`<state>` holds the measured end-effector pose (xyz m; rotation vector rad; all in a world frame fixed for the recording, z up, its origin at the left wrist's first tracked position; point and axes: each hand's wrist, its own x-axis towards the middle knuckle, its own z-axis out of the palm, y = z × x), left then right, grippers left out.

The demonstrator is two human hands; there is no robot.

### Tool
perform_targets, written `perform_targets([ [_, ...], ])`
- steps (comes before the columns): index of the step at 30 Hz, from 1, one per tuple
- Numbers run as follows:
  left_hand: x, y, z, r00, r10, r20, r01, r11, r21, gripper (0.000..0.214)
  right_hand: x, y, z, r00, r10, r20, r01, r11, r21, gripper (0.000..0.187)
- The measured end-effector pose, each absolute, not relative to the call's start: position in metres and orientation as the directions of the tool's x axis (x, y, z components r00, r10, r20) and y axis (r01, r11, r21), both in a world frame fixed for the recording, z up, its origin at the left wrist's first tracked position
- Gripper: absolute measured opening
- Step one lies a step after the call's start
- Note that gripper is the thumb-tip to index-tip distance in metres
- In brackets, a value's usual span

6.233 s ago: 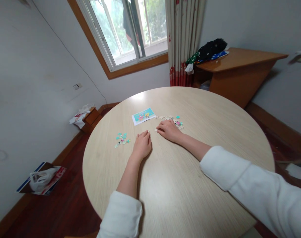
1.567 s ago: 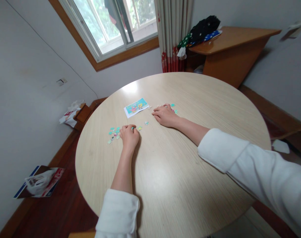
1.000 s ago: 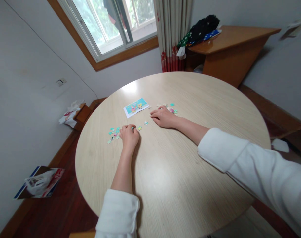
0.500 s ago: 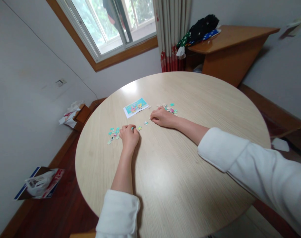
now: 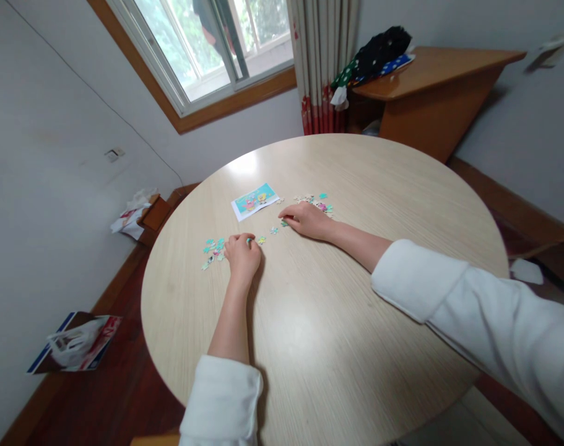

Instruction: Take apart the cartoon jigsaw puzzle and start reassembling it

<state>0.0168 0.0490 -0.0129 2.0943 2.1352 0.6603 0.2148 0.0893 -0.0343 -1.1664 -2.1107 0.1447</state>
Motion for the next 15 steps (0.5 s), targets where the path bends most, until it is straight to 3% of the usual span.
perform_targets([
  [15,0.0169,0.0481,-0.0117,-0.062,0.968,0.243,0.935,-0.029,0.353,0.027,0.2151,0.0858,-0.0286,-0.297,0.812,0.503,0.794,0.503,-0.342,0.020],
])
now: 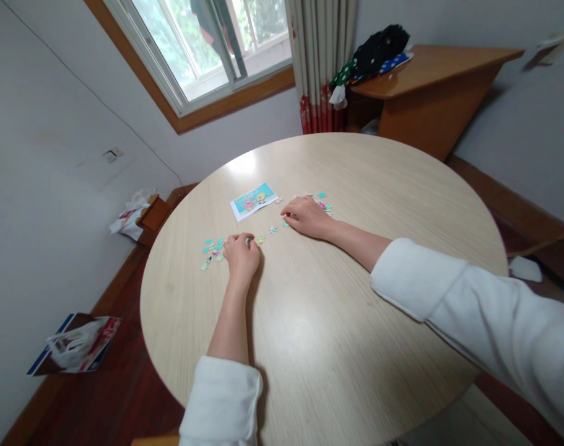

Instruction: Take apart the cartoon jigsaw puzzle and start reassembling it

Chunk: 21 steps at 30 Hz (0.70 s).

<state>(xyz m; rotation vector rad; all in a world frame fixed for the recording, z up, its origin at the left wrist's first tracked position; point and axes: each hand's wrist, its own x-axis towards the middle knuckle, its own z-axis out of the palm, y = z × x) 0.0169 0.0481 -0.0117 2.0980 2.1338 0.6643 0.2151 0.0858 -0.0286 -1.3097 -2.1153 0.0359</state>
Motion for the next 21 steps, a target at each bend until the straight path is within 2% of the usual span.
perform_targets([
  [10,0.0155,0.0501,-0.0137,-0.054,0.966,0.251,0.941,-0.035,0.338,0.028,0.2157,0.0801,-0.0190,-0.373,0.829,0.416,0.835,0.496,-0.238,0.022],
  [15,0.0152,0.0498,-0.0121,-0.028,0.955,0.295,0.923,-0.088,0.374,0.028,0.2156,0.0806,-0.0223,-0.423,0.810,0.406,0.797,0.546,-0.260,0.024],
  [18,0.0175,0.0488,-0.0104,0.067,0.946,0.316,0.903,-0.192,0.384,0.027,0.2144,0.0793,-0.0244,-0.473,0.777,0.416,0.739,0.607,-0.293,0.028],
  [21,0.0215,0.0457,-0.0096,0.232,0.923,0.306,0.875,-0.336,0.348,0.029,0.2125,0.0767,-0.0247,-0.553,0.731,0.399,0.669,0.675,-0.310,0.035],
])
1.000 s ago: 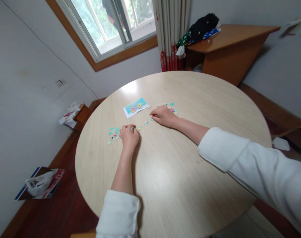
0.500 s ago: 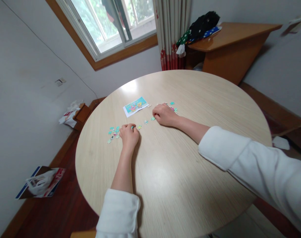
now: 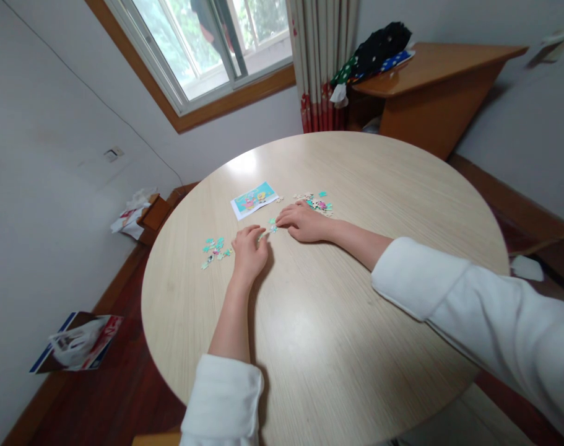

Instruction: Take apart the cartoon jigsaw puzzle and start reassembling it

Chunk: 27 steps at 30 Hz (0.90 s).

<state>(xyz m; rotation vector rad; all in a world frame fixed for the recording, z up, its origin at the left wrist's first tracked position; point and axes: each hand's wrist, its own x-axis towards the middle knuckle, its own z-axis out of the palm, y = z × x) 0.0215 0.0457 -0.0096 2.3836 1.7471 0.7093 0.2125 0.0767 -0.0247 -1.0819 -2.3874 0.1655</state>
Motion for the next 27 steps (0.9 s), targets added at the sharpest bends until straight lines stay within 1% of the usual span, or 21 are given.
perform_targets([
  [2,0.024,0.043,-0.010,0.338,0.903,0.264,0.857,-0.411,0.311,0.035,0.212,0.076,-0.024,-0.583,0.717,0.382,0.655,0.693,-0.302,0.037],
  [4,0.026,0.040,-0.010,0.403,0.894,0.194,0.852,-0.444,0.278,0.042,0.211,0.076,-0.024,-0.559,0.735,0.384,0.682,0.671,-0.290,0.036],
  [7,0.027,0.037,-0.010,0.426,0.899,0.098,0.867,-0.437,0.239,0.049,0.212,0.080,-0.026,-0.427,0.799,0.423,0.773,0.566,-0.286,0.034],
  [9,0.028,0.037,-0.010,0.424,0.903,0.072,0.876,-0.429,0.218,0.050,0.212,0.083,-0.027,-0.338,0.826,0.450,0.824,0.491,-0.282,0.033],
  [11,0.030,0.037,-0.009,0.421,0.904,0.071,0.881,-0.426,0.206,0.051,0.210,0.086,-0.027,-0.303,0.829,0.470,0.850,0.458,-0.259,0.032],
  [13,0.032,0.037,-0.010,0.419,0.905,0.078,0.883,-0.426,0.197,0.052,0.207,0.086,-0.027,-0.317,0.821,0.475,0.860,0.460,-0.222,0.032],
  [21,0.039,0.041,-0.016,0.392,0.907,0.151,0.891,-0.416,0.181,0.049,0.198,0.083,-0.019,-0.298,0.860,0.415,0.914,0.383,-0.136,0.031],
  [27,0.043,0.042,-0.018,0.386,0.910,0.154,0.894,-0.410,0.180,0.050,0.193,0.093,-0.021,-0.278,0.868,0.411,0.929,0.352,-0.115,0.033],
])
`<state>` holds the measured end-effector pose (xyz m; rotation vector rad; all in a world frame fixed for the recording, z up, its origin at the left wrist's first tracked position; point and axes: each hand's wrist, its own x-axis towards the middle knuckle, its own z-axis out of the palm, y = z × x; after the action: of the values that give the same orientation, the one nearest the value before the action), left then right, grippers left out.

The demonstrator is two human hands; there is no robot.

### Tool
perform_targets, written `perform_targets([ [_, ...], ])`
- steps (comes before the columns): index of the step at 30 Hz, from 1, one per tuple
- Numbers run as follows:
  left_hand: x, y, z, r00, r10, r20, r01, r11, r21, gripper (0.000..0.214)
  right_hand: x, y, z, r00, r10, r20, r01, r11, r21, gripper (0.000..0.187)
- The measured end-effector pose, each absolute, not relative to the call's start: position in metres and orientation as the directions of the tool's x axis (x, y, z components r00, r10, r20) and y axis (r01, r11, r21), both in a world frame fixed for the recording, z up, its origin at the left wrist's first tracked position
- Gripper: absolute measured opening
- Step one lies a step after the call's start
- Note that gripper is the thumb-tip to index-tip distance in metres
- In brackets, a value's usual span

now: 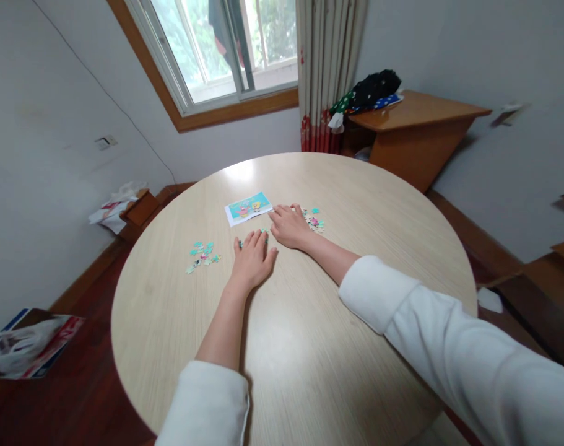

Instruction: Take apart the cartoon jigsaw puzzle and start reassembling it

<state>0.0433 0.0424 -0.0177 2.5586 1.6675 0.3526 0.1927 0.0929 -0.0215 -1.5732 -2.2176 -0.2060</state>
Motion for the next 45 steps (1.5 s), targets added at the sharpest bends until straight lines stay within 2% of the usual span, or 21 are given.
perform_targets([
  [4,0.046,0.042,-0.019,0.389,0.907,0.160,0.891,-0.415,0.183,0.051,0.193,0.097,-0.026,-0.272,0.889,0.369,0.938,0.331,-0.105,0.036],
  [11,0.046,0.043,-0.023,0.406,0.899,0.167,0.879,-0.434,0.198,0.052,0.196,0.094,-0.022,-0.300,0.875,0.379,0.924,0.366,-0.113,0.027],
  [28,0.037,0.046,-0.017,0.302,0.914,0.269,0.921,-0.353,0.166,0.031,0.199,0.099,-0.025,-0.323,0.873,0.366,0.889,0.413,-0.201,0.024],
  [33,0.036,0.043,-0.016,0.377,0.872,0.312,0.879,-0.443,0.178,0.030,0.200,0.098,-0.024,-0.311,0.879,0.360,0.903,0.392,-0.175,0.023],
  [37,0.037,0.042,-0.015,0.464,0.842,0.274,0.841,-0.516,0.161,0.031,0.202,0.098,-0.023,-0.327,0.883,0.336,0.908,0.392,-0.148,0.023],
  [41,0.035,0.045,-0.016,0.440,0.859,0.261,0.863,-0.485,0.143,0.032,0.203,0.099,-0.024,-0.326,0.873,0.364,0.910,0.394,-0.131,0.025],
  [45,0.033,0.048,-0.017,0.408,0.868,0.283,0.881,-0.455,0.128,0.033,0.203,0.099,-0.025,-0.308,0.875,0.374,0.904,0.391,-0.171,0.024],
])
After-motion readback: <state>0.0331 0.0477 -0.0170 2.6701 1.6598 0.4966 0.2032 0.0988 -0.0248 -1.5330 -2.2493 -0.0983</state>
